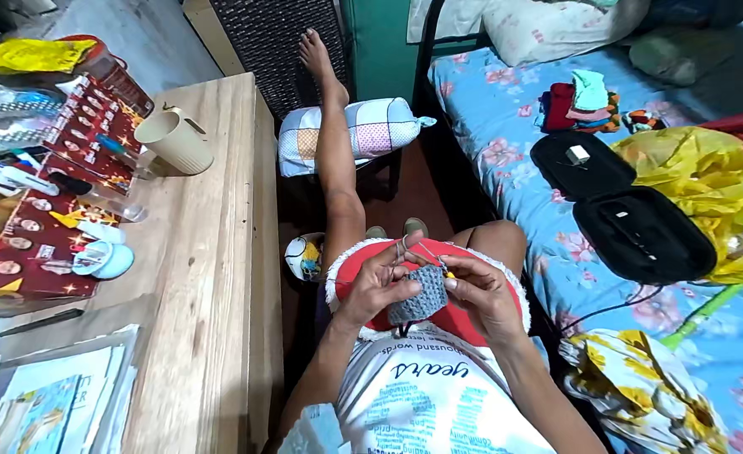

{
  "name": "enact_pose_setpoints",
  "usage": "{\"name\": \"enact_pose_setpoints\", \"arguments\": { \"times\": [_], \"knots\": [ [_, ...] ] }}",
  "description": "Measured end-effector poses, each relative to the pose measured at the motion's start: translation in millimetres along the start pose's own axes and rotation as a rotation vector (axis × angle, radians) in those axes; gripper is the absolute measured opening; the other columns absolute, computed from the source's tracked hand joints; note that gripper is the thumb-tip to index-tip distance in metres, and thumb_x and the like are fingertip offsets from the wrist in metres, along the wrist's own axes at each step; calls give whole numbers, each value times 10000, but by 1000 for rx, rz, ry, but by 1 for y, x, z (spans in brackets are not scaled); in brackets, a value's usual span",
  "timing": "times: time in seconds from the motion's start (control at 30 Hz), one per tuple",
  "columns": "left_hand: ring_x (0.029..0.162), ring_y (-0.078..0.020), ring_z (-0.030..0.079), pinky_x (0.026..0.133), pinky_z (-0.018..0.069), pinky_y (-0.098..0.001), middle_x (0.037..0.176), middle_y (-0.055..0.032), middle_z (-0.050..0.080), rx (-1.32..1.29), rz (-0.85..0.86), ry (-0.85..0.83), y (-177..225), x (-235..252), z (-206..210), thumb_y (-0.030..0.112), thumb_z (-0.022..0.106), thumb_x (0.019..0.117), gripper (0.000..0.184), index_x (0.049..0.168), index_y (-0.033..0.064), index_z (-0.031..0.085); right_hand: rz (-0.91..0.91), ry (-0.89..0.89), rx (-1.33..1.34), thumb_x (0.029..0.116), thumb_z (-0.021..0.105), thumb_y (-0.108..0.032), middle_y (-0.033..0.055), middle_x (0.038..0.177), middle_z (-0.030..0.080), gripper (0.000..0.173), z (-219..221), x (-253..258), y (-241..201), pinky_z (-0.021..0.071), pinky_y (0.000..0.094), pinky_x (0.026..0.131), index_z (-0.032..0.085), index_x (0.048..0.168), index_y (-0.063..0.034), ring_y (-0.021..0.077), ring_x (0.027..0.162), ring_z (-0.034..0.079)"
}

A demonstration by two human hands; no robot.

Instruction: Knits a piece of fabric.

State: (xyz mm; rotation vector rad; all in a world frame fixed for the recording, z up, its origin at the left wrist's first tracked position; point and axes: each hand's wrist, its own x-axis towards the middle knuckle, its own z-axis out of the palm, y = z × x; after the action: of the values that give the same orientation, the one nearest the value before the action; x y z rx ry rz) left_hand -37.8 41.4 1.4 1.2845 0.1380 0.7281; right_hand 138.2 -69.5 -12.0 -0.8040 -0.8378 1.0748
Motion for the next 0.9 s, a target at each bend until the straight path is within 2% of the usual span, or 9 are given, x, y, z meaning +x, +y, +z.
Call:
{"name": "enact_pose_setpoints", "arguments": {
  "times": [0.07,0.17,0.27,0.33,0.43,0.57,0.67,0.8,0.9],
  "knots": [
    [856,-48,657,753,557,-220,1141,-64,695,150,-17,122,6,-1,15,-11,647,896,642,1480,-105,396,-25,-7,-42,932,656,-23,30,1068,753,275,2,-2,0,503,146,583,742,1192,-53,-11,703,622],
    [853,-60,672,804,569,-229,991,-40,724,278,16,277,12,-3,30,-79,619,884,553,1419,-122,482,-74,-42,-124,952,638,-51,1,1114,741,281,1,-3,-3,525,149,653,739,1213,-74,-10,783,639],
    [856,-41,667,817,558,-212,949,-23,727,320,70,364,12,-3,37,-97,609,860,509,1360,-148,526,-175,-80,-353,963,606,-71,-52,1023,687,293,-4,-4,-6,502,130,702,733,1227,-85,-32,818,595],
    [867,-38,666,816,555,-208,965,-23,729,347,85,392,11,-3,40,-95,613,854,478,1326,-144,558,-268,-125,-544,976,572,-75,-33,965,641,303,-9,-4,-9,492,109,729,730,1234,-85,-42,836,574],
    [882,-50,675,817,557,-213,989,-45,737,375,105,408,10,-4,42,-90,623,850,445,1292,-141,591,-404,-181,-769,989,524,-80,34,910,614,327,-16,-4,-14,444,96,671,721,1247,-117,-30,767,540],
    [873,-41,678,810,564,-202,973,-53,740,470,168,426,7,-5,46,-81,629,851,409,1256,-139,621,-509,-164,-1082,974,516,-103,77,872,624,349,-16,-8,-23,444,213,580,736,1233,-184,83,681,553],
    [878,-50,677,794,557,-197,966,-78,742,601,244,448,0,-5,48,-67,638,844,395,1233,-134,647,-564,-101,-1232,953,514,-82,90,856,628,365,-9,-11,-24,452,260,561,748,1218,-173,136,680,573],
    [890,-95,701,821,572,-215,956,-126,743,777,332,469,-7,-5,48,-50,633,850,354,1193,-127,676,-589,-26,-1330,935,518,-69,101,846,637,371,2,-17,-21,455,269,545,760,1205,-149,158,669,585],
    [881,-90,699,811,566,-203,949,-135,745,849,360,496,-9,-5,50,-38,643,849,328,1163,-117,696,-590,15,-1362,927,529,-62,110,851,642,365,9,-20,-18,455,268,543,758,1205,-119,172,680,592]
  ]
}}
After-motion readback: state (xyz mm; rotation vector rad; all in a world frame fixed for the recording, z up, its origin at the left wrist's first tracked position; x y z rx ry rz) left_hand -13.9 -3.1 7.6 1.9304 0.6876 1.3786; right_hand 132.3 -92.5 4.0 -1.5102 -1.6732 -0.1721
